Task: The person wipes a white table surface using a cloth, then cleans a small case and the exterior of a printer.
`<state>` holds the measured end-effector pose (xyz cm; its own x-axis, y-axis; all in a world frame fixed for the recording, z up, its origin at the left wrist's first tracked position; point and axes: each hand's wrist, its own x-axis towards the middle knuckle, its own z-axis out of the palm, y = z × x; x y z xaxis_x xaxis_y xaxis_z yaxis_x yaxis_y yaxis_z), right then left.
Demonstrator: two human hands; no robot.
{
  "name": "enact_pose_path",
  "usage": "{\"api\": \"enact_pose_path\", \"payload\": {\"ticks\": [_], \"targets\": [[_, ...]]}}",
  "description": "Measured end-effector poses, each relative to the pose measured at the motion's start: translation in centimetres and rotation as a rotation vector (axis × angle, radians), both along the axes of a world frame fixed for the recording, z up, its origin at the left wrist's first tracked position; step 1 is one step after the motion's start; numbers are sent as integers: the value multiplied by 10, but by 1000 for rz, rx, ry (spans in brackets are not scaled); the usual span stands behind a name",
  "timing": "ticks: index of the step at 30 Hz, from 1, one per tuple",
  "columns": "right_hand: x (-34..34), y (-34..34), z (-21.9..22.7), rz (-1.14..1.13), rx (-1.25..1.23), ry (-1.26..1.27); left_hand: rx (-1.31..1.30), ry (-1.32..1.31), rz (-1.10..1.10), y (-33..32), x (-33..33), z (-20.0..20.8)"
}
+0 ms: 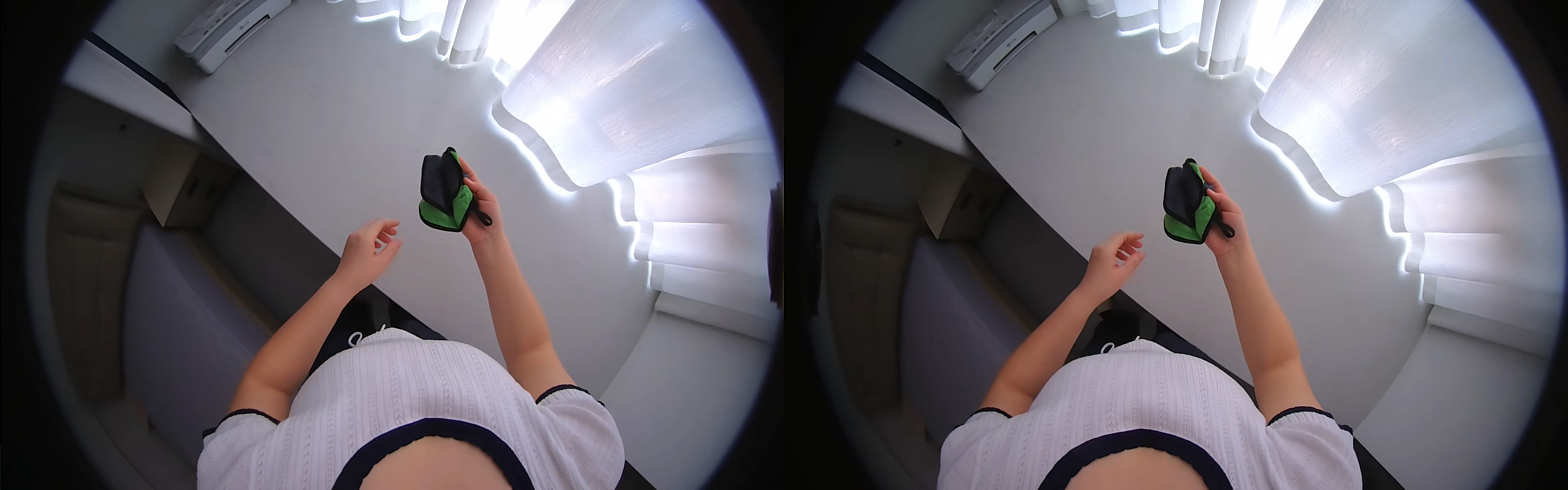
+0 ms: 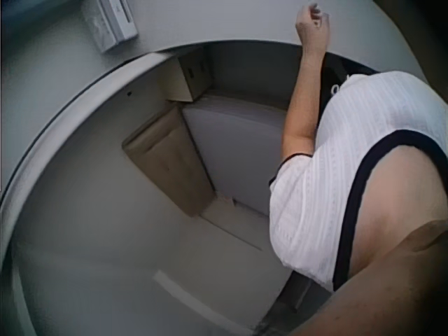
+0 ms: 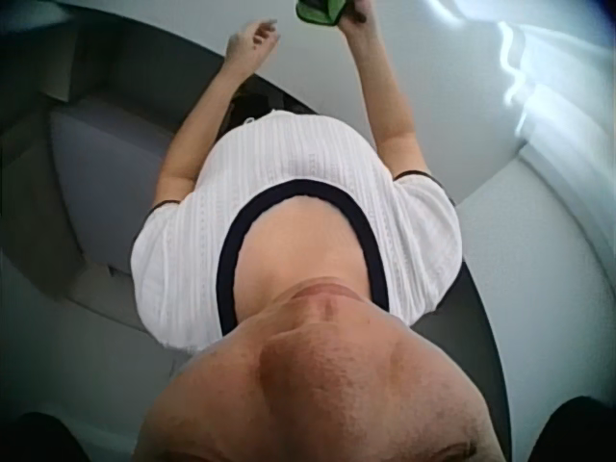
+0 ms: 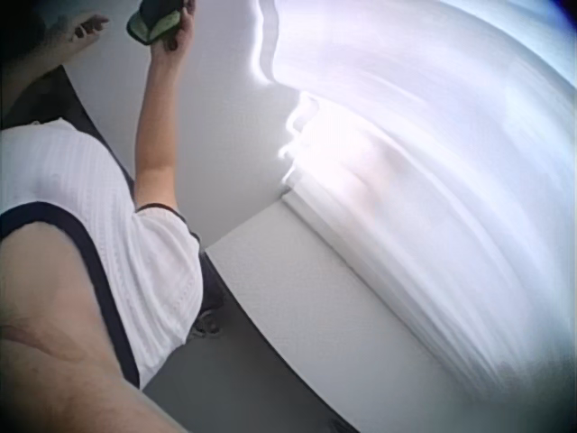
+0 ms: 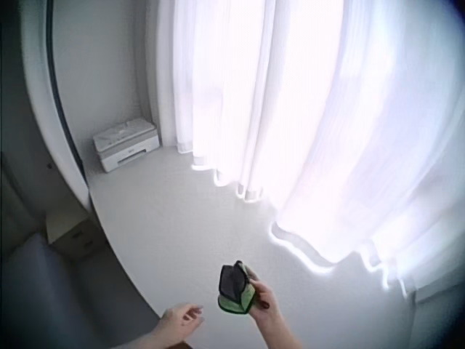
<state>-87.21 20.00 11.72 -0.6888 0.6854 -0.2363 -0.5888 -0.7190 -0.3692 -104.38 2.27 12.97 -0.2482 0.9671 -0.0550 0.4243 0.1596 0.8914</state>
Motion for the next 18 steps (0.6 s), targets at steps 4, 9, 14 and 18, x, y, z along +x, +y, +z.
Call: {"api": "enact_pose_path", "payload": {"ticks": [4, 9, 14, 18], "targets": [[-26, -52, 28, 56, 39, 28, 213, -46, 92, 8, -25, 40], [-57, -102, 67, 64, 335, -223, 132, -46, 117, 13, -43, 64], [-64, -130, 79, -6, 643, -537, 201, -168, 76, -2, -62, 68], [-65, -142, 68, -70, 836, -872, 195, -282, -50, -11, -80, 79]]}}
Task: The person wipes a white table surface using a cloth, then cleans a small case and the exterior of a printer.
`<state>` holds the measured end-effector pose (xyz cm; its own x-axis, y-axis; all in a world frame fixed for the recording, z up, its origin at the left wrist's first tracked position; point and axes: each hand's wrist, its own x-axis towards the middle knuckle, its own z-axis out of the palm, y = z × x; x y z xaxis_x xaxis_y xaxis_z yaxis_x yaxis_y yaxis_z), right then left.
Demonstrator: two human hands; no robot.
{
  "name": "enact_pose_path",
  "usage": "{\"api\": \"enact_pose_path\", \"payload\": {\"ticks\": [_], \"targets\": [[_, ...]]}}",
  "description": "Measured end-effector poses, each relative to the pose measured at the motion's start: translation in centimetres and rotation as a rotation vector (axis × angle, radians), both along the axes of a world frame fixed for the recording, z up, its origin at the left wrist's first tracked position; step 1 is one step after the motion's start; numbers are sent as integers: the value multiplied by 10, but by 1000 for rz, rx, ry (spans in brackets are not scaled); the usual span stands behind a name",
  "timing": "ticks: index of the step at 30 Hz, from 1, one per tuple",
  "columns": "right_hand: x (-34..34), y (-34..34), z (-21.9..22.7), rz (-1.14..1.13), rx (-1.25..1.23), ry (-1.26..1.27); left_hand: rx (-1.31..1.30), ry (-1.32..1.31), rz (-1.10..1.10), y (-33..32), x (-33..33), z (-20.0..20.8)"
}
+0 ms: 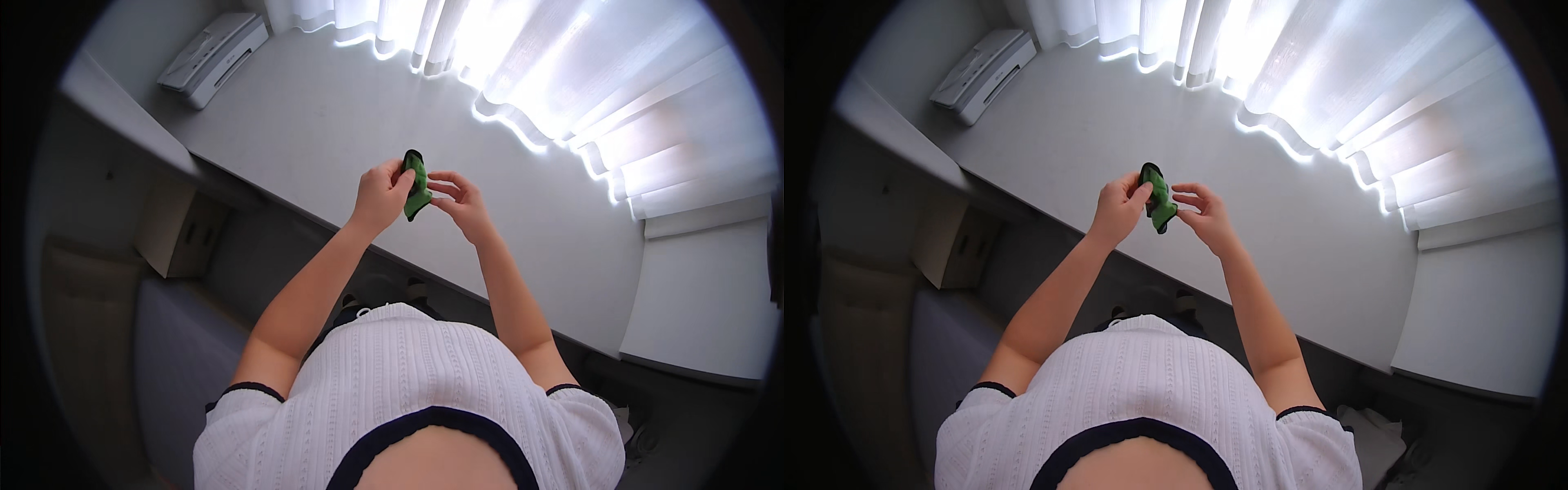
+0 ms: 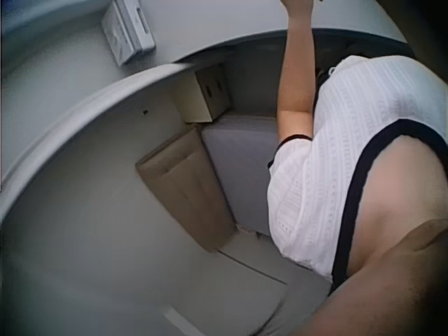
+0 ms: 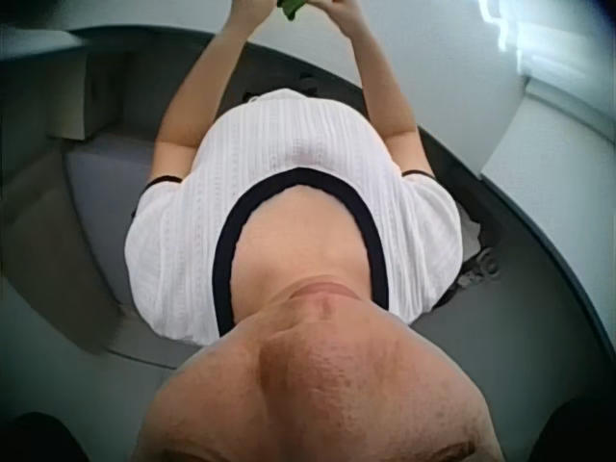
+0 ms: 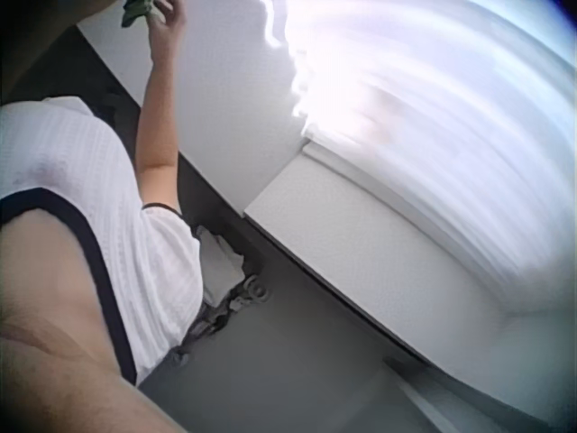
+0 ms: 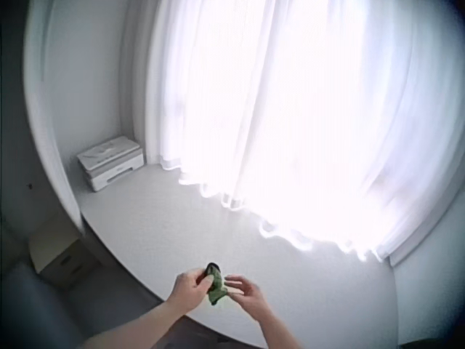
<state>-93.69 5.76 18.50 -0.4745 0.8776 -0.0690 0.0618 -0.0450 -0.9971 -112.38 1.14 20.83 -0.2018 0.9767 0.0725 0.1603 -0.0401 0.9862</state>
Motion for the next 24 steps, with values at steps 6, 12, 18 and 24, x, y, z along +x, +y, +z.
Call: {"api": "enact_pose_path", "payload": {"ticks": [6, 12, 18, 24], "targets": [[-31, -25, 0, 63, -6, -87, 10, -3, -158, -4, -33, 0], [-8, -23, -14, -58, 93, -403, -12, 131, -205, -7, -57, 20], [13, -20, 19, -58, 91, -641, 28, 613, -268, 1, -73, 9], [46, -22, 3, -377, 430, -746, 150, 636, -277, 9, -41, -21]]}}
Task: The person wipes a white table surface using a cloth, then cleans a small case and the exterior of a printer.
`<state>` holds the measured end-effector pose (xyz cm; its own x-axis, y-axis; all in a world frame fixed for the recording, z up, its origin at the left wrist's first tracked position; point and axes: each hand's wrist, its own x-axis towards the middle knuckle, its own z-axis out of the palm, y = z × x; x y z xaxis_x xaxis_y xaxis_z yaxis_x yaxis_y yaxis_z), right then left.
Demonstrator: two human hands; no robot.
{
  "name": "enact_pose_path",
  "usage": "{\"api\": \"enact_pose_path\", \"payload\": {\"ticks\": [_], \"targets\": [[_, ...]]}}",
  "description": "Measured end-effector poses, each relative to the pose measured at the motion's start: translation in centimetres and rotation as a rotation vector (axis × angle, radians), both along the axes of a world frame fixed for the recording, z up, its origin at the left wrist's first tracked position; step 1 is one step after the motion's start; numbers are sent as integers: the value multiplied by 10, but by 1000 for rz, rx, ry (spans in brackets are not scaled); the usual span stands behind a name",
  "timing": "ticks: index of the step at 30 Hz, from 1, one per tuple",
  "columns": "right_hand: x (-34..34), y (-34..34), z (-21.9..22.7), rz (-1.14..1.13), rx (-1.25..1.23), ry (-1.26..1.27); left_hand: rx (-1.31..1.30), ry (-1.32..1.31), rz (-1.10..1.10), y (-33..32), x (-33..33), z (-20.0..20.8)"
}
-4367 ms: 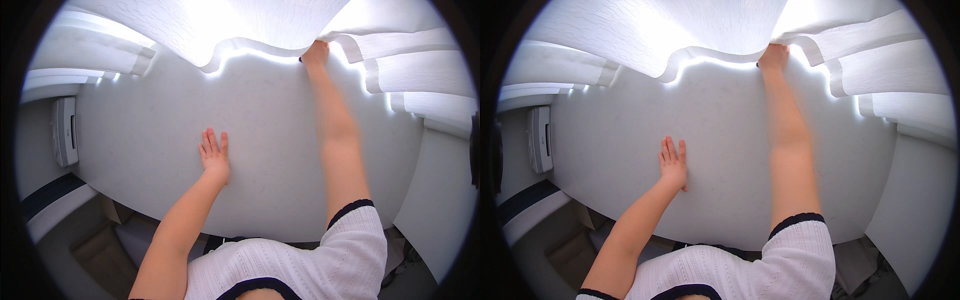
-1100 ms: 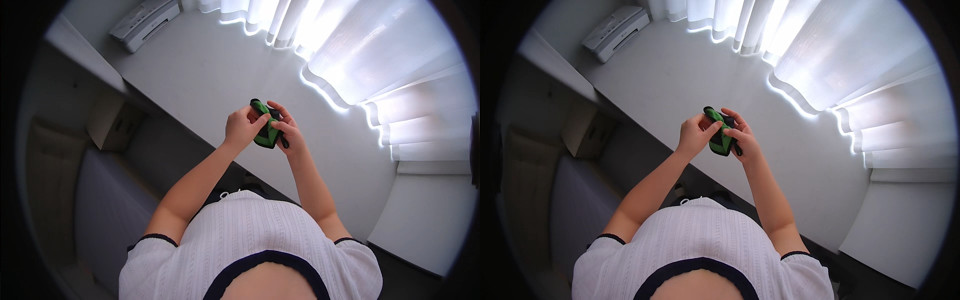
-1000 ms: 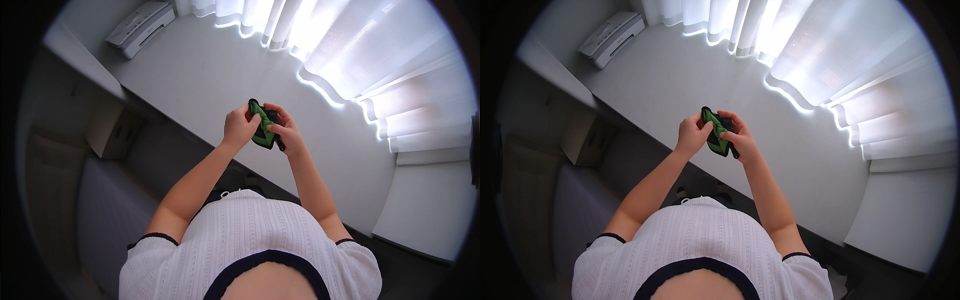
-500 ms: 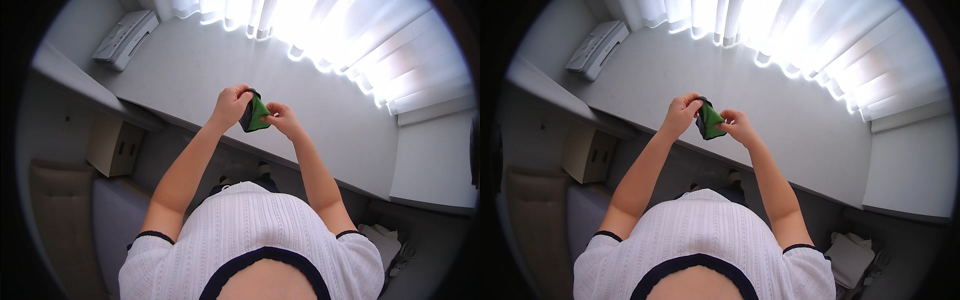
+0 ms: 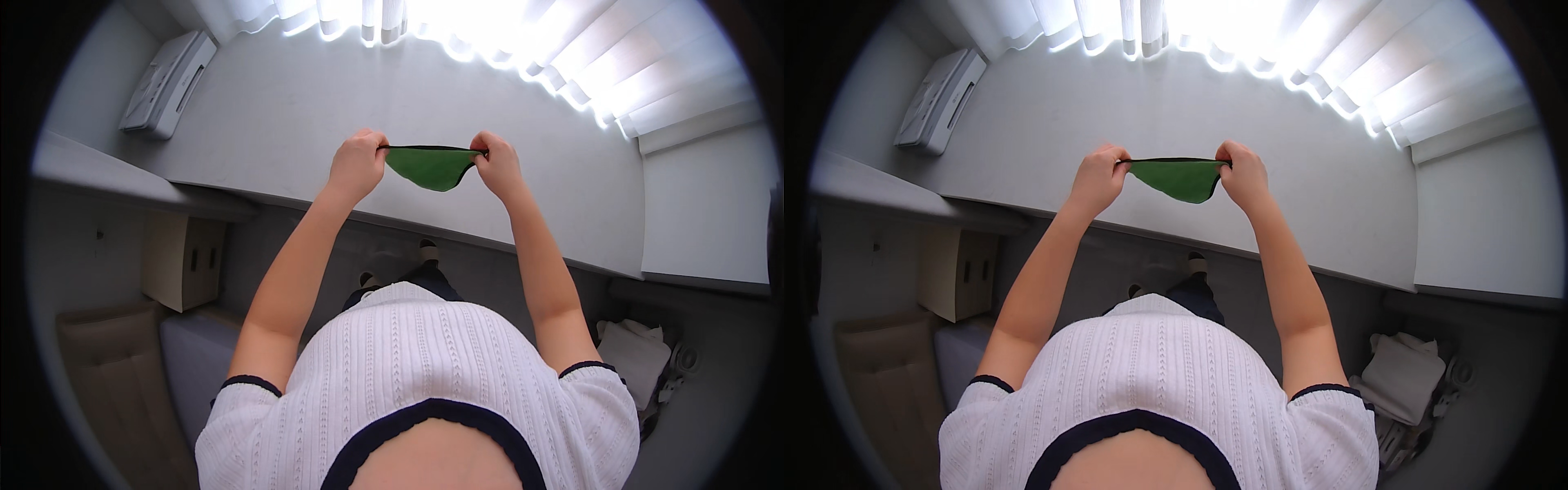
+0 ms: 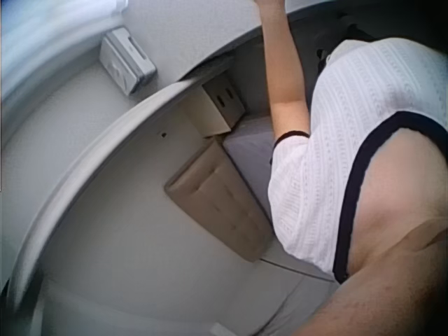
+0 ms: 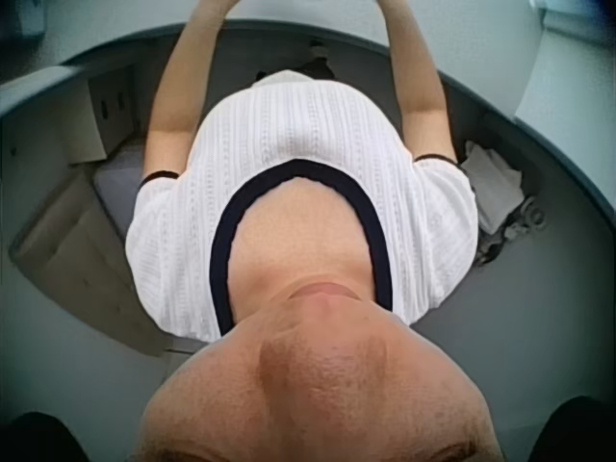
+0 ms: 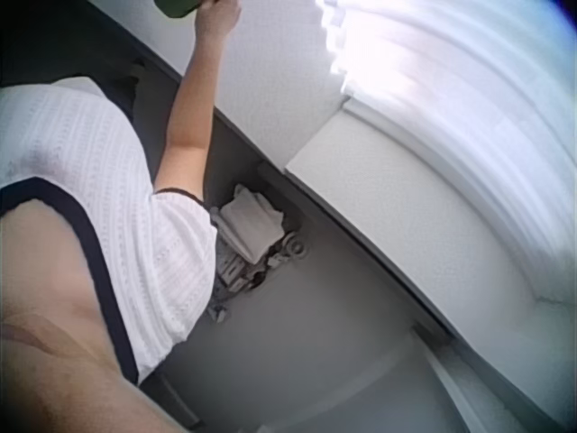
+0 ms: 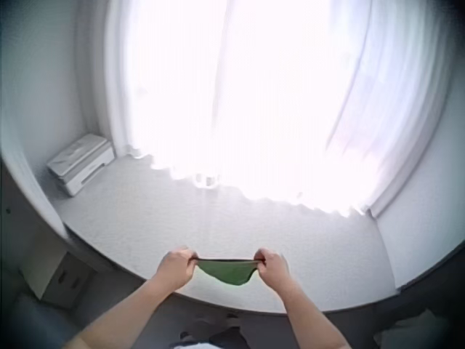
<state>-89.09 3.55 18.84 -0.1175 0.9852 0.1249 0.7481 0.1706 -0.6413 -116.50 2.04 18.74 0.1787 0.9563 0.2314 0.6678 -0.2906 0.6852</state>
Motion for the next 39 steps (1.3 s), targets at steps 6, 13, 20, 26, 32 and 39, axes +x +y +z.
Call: {"api": "enact_pose_path", "payload": {"ticks": [6, 13, 20, 26, 32, 39], "targets": [[27, -53, -48, 8, 34, -48, -51, 162, -49, -33, 28, -47], [44, -97, -137, 164, -371, -277, -300, 394, -262, -66, 45, -144], [41, -37, -170, -1, -322, -179, -583, 276, -167, -10, 47, -161], [6, -10, -189, -269, -60, 331, -256, 14, -53, -12, 16, -180], [-66, -43, -229, -464, -352, 0, -604, -172, -29, -68, 17, -158], [-139, -5, -206, -430, -638, -431, -701, -43, -46, -110, -45, -142]]}}
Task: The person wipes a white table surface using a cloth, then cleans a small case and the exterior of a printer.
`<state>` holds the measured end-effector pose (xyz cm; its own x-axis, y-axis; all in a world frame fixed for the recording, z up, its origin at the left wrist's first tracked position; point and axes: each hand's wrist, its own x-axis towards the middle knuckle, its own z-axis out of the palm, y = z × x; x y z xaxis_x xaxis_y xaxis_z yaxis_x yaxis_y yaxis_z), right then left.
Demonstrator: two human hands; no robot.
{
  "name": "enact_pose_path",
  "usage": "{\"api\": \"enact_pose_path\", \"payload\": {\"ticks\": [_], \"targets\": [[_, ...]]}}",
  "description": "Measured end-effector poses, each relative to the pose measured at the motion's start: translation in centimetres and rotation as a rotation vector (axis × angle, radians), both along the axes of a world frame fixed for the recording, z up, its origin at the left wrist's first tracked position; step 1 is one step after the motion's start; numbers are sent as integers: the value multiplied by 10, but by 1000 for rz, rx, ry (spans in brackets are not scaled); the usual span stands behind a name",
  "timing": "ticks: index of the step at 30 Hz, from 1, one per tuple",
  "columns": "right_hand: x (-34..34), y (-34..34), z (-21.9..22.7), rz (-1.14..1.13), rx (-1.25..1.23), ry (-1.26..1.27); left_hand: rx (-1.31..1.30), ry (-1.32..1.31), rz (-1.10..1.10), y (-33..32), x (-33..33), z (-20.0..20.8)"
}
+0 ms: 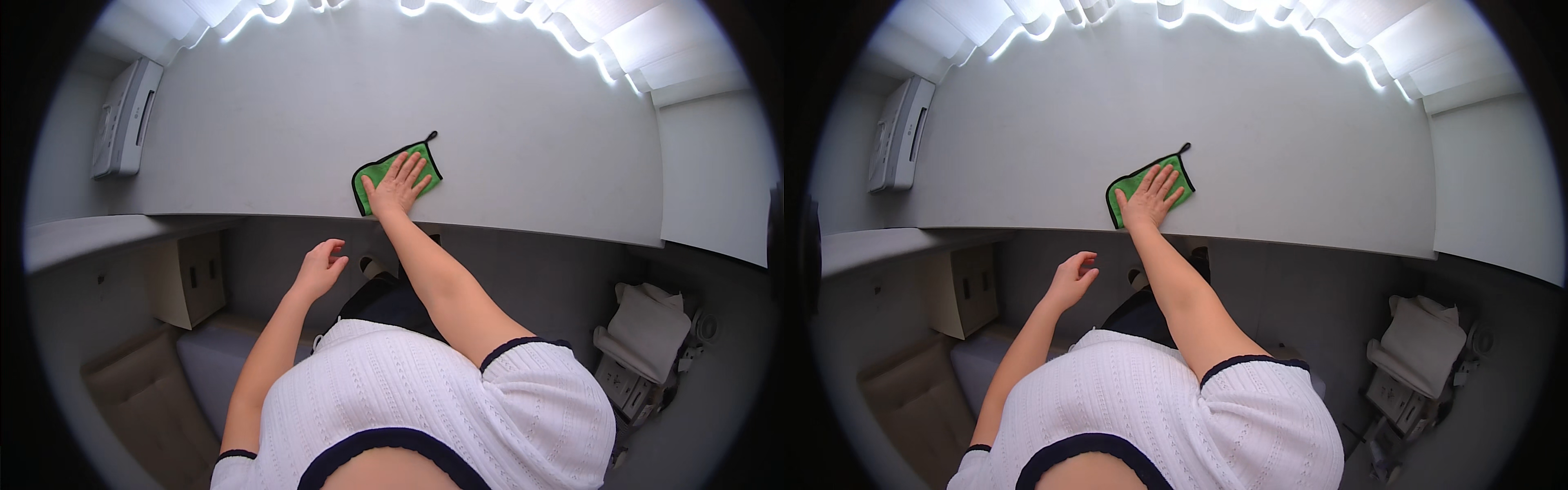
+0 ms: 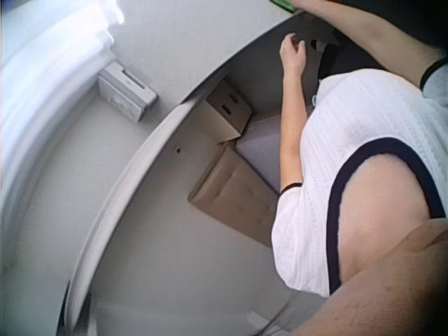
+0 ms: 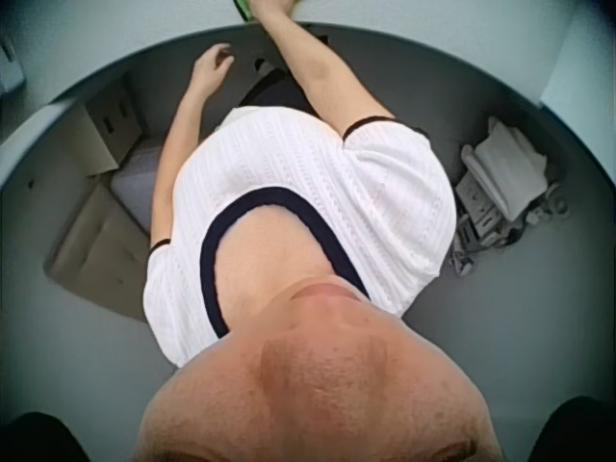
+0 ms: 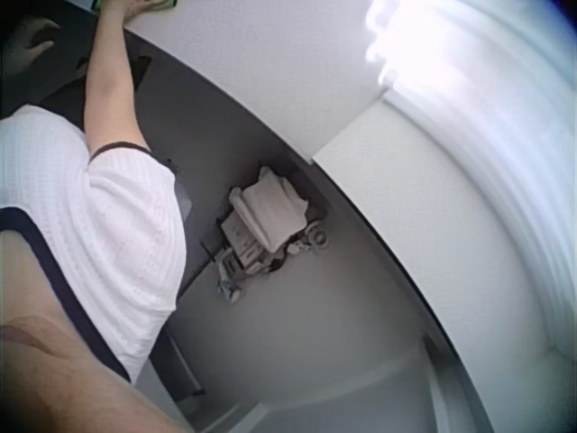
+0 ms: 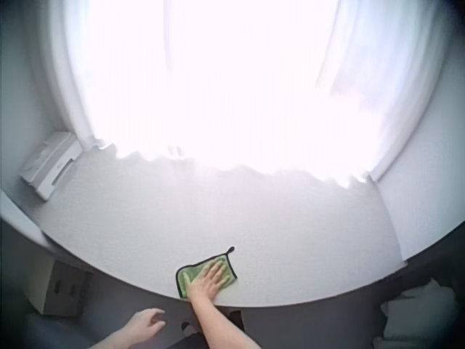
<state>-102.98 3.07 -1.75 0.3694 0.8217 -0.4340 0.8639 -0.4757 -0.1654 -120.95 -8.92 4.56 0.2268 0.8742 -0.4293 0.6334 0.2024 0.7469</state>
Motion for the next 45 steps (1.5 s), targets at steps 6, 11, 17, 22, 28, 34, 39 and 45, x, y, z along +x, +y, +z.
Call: {"api": "enact_pose_path", "payload": {"ticks": [6, 11, 17, 22, 28, 34, 39, 45], "targets": [[53, 21, -64, 456, 976, 186, -8, 61, 12, 2, -7, -7], [107, 24, -7, -121, 897, 703, -14, 20, -14, -5, -9, -12], [236, -39, 30, -371, 809, 1162, -23, -13, -59, -1, 9, -8], [263, -76, -23, 42, 570, 366, -42, -3, -113, -1, 9, -11], [220, -56, -56, 247, 541, -186, -70, 1, -94, -20, 2, -24], [41, -37, -47, 487, 618, -38, -110, -33, 32, -46, -16, -29], [-101, -17, -44, 715, 614, 138, -107, -37, 218, -85, -61, -29], [-221, 15, -43, 911, 652, 216, -112, -4, 505, -133, -106, -37]]}}
